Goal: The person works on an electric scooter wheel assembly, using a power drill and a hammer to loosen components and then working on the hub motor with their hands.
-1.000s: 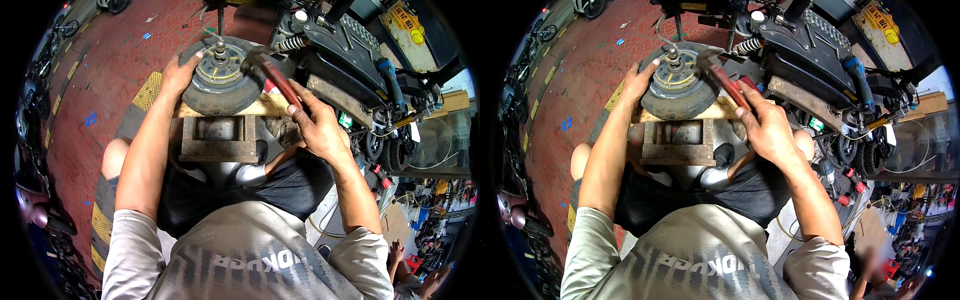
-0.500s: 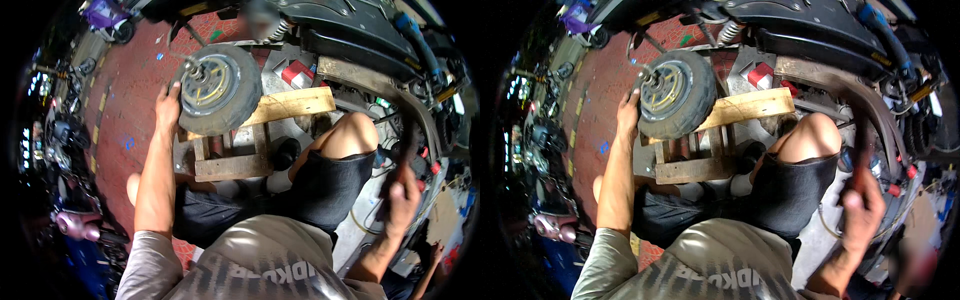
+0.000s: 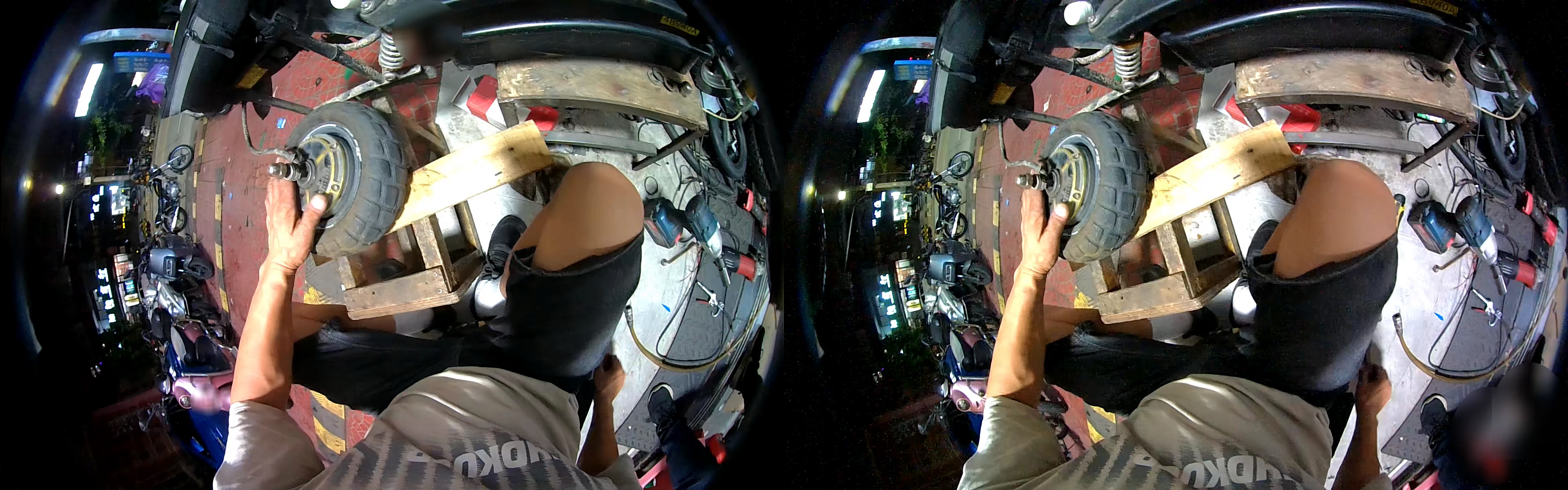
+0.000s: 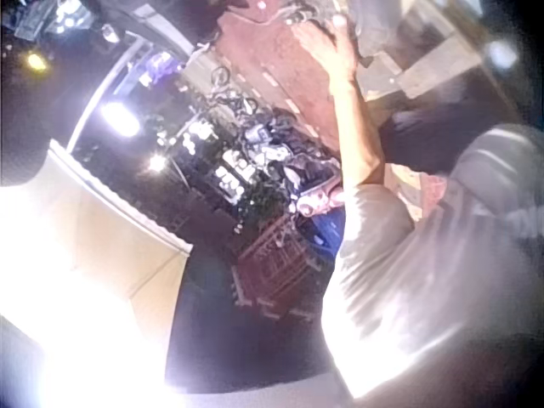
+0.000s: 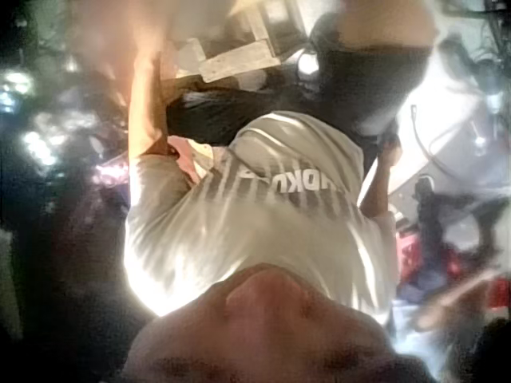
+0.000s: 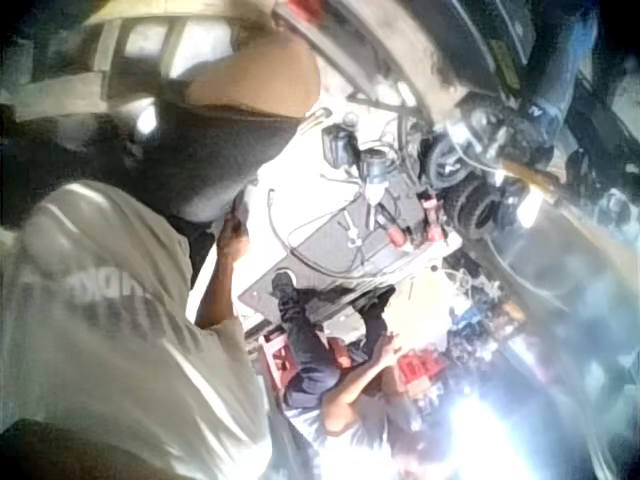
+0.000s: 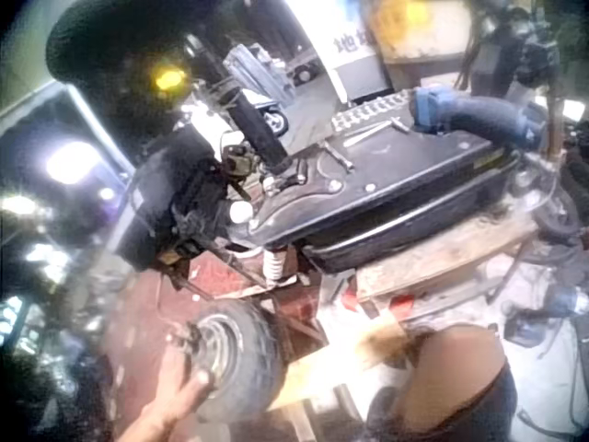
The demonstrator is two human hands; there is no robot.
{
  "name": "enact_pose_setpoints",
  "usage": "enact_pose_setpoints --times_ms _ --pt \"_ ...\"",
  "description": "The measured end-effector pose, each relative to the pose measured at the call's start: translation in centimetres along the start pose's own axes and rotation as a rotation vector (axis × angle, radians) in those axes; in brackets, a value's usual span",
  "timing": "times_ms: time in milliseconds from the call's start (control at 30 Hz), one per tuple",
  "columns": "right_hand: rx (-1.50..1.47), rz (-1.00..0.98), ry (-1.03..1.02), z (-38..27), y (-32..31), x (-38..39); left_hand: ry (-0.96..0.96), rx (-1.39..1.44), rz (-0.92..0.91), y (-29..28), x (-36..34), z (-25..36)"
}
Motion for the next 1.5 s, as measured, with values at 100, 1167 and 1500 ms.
enact_pose_setpoints --times_ms 100,1167,1500 --pt "0.079 -0.080 -0.076 3.9 3.0 -0.1 0.071 -0.066 -0.065 -1.1 -0.6 0.3" --pt "0.620 0.590 -0.576 -56.7 -47.6 -8.6 0.036 -0.055 0.062 -1.1 -0.4 -0.6" --pt "-0.174 0.221 -0.777 -51.1 -48.6 -9.0 0.090 0.051 0.240 0.3 0.4 -1.0"
Point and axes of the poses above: each hand's wrist, its own x-axis away from the middle knuckle, its own y-axis out of the palm, z = x × y, the point moved 3 cm from there along -x, towards the middle knuckle, and after that the axes turned 15 degrees about -z, right-handed, at the moved point
